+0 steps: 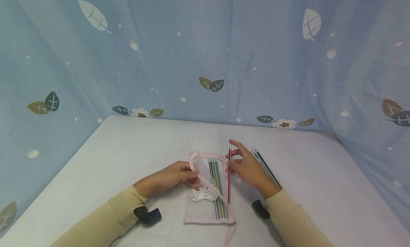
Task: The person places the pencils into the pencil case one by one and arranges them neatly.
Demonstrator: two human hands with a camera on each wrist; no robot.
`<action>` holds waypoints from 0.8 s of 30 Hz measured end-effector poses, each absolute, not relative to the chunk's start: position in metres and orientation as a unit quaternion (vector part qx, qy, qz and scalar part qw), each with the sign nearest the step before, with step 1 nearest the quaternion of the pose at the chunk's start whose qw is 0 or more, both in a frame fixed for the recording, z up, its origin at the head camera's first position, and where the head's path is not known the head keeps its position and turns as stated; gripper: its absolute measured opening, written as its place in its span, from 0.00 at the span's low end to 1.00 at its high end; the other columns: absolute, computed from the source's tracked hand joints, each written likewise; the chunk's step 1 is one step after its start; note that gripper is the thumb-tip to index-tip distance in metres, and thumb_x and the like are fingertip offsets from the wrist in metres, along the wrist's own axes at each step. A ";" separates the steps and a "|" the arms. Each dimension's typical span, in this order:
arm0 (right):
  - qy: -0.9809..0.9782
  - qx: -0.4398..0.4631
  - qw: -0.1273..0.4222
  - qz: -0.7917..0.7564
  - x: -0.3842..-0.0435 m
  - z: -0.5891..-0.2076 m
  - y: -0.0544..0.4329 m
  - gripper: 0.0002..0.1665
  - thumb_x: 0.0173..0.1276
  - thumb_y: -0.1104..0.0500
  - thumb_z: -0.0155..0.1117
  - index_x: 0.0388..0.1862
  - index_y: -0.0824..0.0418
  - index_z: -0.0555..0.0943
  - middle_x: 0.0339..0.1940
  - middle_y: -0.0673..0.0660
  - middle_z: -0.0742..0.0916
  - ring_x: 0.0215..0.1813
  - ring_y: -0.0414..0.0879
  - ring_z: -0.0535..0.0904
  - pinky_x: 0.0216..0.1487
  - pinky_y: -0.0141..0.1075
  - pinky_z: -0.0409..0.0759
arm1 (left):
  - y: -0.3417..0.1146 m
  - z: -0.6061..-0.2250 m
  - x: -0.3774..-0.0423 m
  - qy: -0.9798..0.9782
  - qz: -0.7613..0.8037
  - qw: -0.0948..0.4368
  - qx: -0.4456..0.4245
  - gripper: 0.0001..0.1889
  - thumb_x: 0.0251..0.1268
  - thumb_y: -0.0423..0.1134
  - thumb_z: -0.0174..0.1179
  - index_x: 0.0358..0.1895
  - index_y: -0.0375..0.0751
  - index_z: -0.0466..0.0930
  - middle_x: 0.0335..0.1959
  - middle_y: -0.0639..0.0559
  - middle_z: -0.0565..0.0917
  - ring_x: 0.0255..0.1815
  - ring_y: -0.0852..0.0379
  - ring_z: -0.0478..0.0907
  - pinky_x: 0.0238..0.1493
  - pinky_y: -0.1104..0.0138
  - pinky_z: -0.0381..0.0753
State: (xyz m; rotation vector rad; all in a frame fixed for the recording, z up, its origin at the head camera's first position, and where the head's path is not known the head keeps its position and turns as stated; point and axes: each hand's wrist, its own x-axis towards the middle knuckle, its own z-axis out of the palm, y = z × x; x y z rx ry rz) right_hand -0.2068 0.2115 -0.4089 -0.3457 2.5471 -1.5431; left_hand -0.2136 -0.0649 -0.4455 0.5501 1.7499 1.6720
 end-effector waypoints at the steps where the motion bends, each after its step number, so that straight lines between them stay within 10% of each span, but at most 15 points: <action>1: 0.847 -0.118 0.073 -0.513 -0.207 -0.409 0.212 0.42 0.72 0.68 0.56 0.81 0.55 0.53 0.59 0.67 0.78 0.38 0.49 0.84 0.37 0.36 0.87 | -0.065 -0.445 -0.214 0.667 0.637 0.324 0.210 0.13 0.77 0.35 0.53 0.49 0.25 0.77 0.38 0.46 0.85 0.40 0.59 0.85 0.47 0.67 0.88; 24: 0.862 -0.129 0.126 -0.474 -0.202 -0.411 0.208 0.46 0.70 0.65 0.63 0.81 0.51 0.53 0.62 0.67 0.76 0.47 0.49 0.85 0.45 0.38 0.84 | -0.065 -0.442 -0.213 0.668 0.636 0.327 0.207 0.13 0.76 0.35 0.54 0.49 0.25 0.78 0.39 0.44 0.85 0.39 0.59 0.85 0.47 0.66 0.88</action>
